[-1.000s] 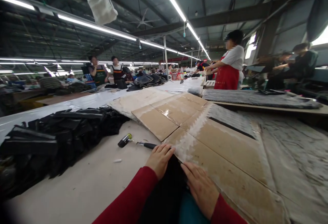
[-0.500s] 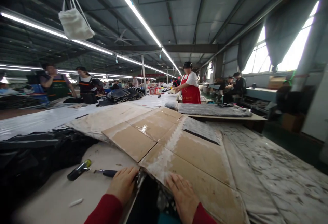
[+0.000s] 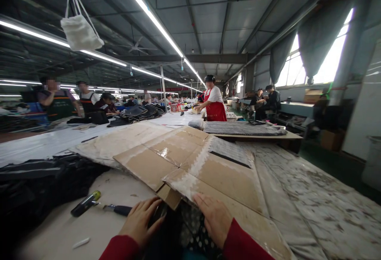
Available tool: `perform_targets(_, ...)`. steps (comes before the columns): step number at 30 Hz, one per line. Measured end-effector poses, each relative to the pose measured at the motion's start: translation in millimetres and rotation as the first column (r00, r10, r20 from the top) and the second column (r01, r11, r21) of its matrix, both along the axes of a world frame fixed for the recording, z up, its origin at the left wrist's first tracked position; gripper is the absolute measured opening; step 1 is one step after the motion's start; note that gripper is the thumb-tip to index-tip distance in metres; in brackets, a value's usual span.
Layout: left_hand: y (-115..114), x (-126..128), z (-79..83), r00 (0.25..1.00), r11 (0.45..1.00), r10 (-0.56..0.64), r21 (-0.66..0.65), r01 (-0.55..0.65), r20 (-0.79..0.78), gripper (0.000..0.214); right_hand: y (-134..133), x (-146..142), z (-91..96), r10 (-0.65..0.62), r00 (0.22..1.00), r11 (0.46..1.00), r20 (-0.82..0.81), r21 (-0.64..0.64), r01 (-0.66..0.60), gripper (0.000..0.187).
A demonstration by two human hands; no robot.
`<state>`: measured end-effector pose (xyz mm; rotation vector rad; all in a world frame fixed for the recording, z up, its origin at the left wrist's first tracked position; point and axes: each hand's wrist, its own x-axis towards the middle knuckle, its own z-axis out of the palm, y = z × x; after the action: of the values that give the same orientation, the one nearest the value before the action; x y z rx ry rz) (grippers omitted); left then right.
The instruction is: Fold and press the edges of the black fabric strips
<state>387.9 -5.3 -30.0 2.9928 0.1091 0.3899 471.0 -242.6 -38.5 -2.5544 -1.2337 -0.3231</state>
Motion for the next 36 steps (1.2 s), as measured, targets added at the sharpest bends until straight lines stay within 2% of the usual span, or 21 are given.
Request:
perform_targets(6,-17.7,12.6,-6.8,0.999,0.997,0.037,0.064,-0.038,0.02,0.035,-2.3,1.1,2.6,0.04,0.999,0.998,0.004,0.038,-0.041,0.066)
perform_targets(12,-37.3,32.2,-10.8,0.982,0.974,-0.181,0.127,0.186,-0.05,0.032,-5.0,5.8,7.7,0.085,0.996,0.993,0.011,0.086,-0.086,0.065)
perform_targets(17,-39.2,45.2,-9.9,0.981,0.971,-0.167,0.157,0.181,-0.098,0.038,-11.5,14.7,26.9,0.16,0.987,0.977,0.005,0.142,-0.159,0.059)
perform_targets(20,-39.3,43.1,-5.4,0.982,0.971,-0.156,0.167,0.172,-0.105,0.039,-17.0,22.2,41.1,0.199,0.98,0.968,-0.031,0.164,-0.191,0.054)
perform_targets(22,-43.5,39.7,-5.1,0.975,0.963,-0.198,0.166,0.213,-0.104,0.036,-19.8,25.9,49.4,0.217,0.975,0.964,-0.044,0.168,-0.207,0.052)
perform_targets(25,-54.4,37.1,-14.2,0.919,0.912,-0.368,0.136,0.386,-0.142,0.035,-21.7,28.5,58.8,0.228,0.973,0.964,-0.047,0.153,-0.218,0.051)
perform_targets(27,-60.6,38.3,-25.1,0.882,0.881,-0.436,0.114,0.458,-0.179,0.039,-22.1,29.2,63.9,0.213,0.976,0.97,-0.048,0.131,-0.205,0.051)
perform_targets(31,-62.1,43.4,-42.1,0.894,0.901,-0.397,0.098,0.423,-0.209,0.046,-24.9,30.2,76.0,0.203,0.979,0.975,-0.017,0.094,-0.201,0.052)
perform_targets(36,-55.6,43.9,-47.7,0.905,0.924,-0.352,0.067,0.377,-0.238,0.053,-38.8,35.1,99.1,0.17,0.985,0.984,0.04,0.051,-0.172,0.052)
